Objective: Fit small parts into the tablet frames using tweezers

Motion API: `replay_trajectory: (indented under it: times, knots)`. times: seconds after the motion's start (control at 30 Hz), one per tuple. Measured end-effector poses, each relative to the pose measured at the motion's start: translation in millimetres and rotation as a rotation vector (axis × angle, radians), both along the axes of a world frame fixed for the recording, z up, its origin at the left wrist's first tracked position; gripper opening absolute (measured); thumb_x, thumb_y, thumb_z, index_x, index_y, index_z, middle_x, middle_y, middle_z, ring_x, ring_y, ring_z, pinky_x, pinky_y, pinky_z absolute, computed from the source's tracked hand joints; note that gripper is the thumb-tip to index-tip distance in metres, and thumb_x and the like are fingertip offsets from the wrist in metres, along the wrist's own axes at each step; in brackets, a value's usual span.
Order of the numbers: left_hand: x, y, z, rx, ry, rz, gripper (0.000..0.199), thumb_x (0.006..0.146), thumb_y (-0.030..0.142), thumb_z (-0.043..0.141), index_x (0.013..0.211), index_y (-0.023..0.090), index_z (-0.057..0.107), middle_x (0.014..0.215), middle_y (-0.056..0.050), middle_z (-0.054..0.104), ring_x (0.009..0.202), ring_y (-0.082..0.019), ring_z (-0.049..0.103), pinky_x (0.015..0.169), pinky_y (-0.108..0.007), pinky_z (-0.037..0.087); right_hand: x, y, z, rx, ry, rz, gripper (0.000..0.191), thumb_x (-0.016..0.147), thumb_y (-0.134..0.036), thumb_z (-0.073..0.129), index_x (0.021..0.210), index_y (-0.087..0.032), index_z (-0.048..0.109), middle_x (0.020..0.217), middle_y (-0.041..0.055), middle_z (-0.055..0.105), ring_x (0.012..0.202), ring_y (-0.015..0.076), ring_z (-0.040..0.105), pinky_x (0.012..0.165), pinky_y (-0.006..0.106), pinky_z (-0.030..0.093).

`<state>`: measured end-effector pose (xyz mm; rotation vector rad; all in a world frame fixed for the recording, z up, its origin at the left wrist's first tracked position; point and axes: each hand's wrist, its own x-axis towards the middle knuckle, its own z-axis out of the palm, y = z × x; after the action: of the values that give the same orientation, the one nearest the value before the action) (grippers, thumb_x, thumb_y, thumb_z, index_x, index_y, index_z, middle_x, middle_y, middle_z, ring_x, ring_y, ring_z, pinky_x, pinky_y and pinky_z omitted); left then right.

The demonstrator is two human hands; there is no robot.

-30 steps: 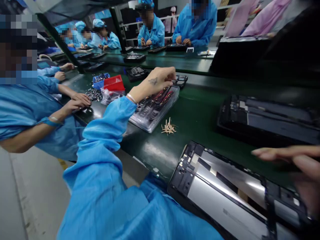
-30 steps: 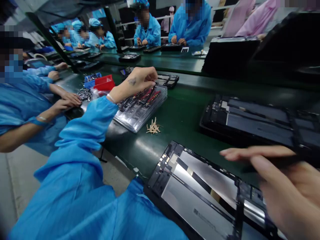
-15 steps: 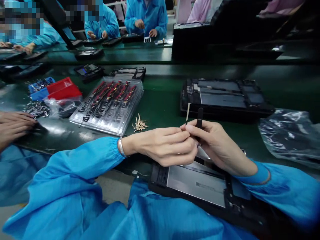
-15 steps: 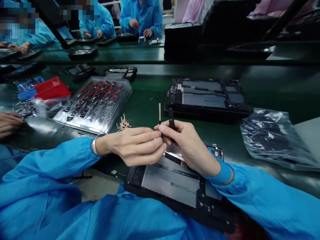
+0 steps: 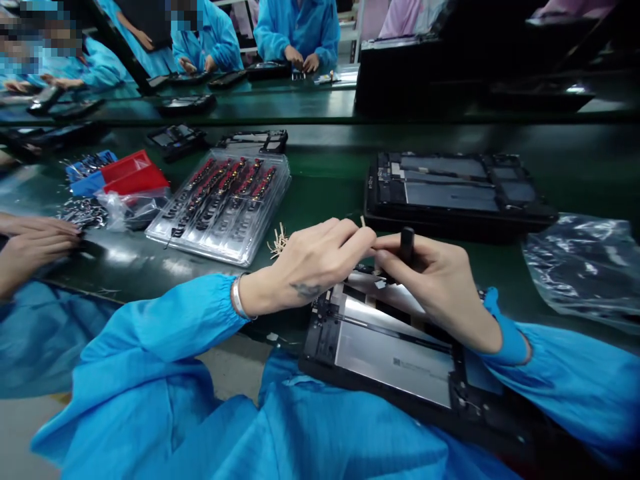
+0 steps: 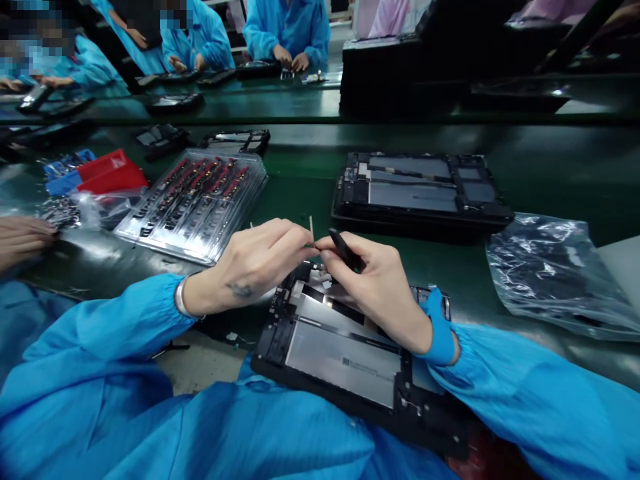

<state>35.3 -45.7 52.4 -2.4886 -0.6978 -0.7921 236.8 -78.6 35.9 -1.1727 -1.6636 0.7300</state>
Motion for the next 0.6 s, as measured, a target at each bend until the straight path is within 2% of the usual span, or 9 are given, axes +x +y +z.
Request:
replay_trajectory:
  times: [0.2, 0.33, 0.5, 0.6]
  knots:
    - [-3.8, -6.4, 3.0, -0.06, 0.08, -0.013, 0.02, 0.108, 0.018, 0.044, 0.101, 0.013, 0.062, 0.092, -0.004, 0.07, 0.083, -0.013, 0.067, 0.072, -0.024, 0.051, -2.1, 1.4, 2.7, 0.007, -0.016, 0.003, 0.012, 0.089, -0.026, 0.068, 0.087, -0.02, 0.078, 0.076, 0.0003, 0.071, 0.063, 0.012, 0.061, 0.053, 0.021, 0.048]
    - [-1.8, -10.1, 7.8, -0.024, 0.143, 0.025, 0.022, 0.108, 0.015, 0.039, 0.104, 0.013, 0.061, 0.091, -0.004, 0.071, 0.08, -0.015, 0.067, 0.066, -0.025, 0.049, -0.5, 2.1, 1.6, 0.045, -0.081, 0.009, 0.013, 0.09, -0.026, 0.066, 0.082, -0.019, 0.074, 0.073, -0.0001, 0.069, 0.061, 0.0119, 0.06, 0.053, 0.022, 0.046]
    - [6.0, -17.3, 11.2, 0.07, 0.161, 0.055, 0.027, 0.105, 0.01, 0.038, 0.086, 0.016, 0.055, 0.074, -0.001, 0.064, 0.066, -0.015, 0.062, 0.056, -0.027, 0.042, 1.9, 0.8, -1.7, 0.223, -0.198, 0.054, 0.01, 0.09, -0.015, 0.065, 0.082, -0.018, 0.07, 0.066, -0.0038, 0.064, 0.058, 0.0086, 0.056, 0.056, 0.021, 0.043]
    - [5.0, -19.3, 11.7, 0.081, 0.165, 0.05, 0.025, 0.104, 0.012, 0.041, 0.083, 0.018, 0.054, 0.072, 0.0, 0.061, 0.065, -0.015, 0.06, 0.056, -0.029, 0.04, 1.5, -0.5, -1.5, 0.23, -0.229, 0.091, 0.012, 0.089, -0.012, 0.063, 0.085, -0.019, 0.072, 0.069, -0.0033, 0.067, 0.06, 0.0092, 0.059, 0.058, 0.022, 0.044]
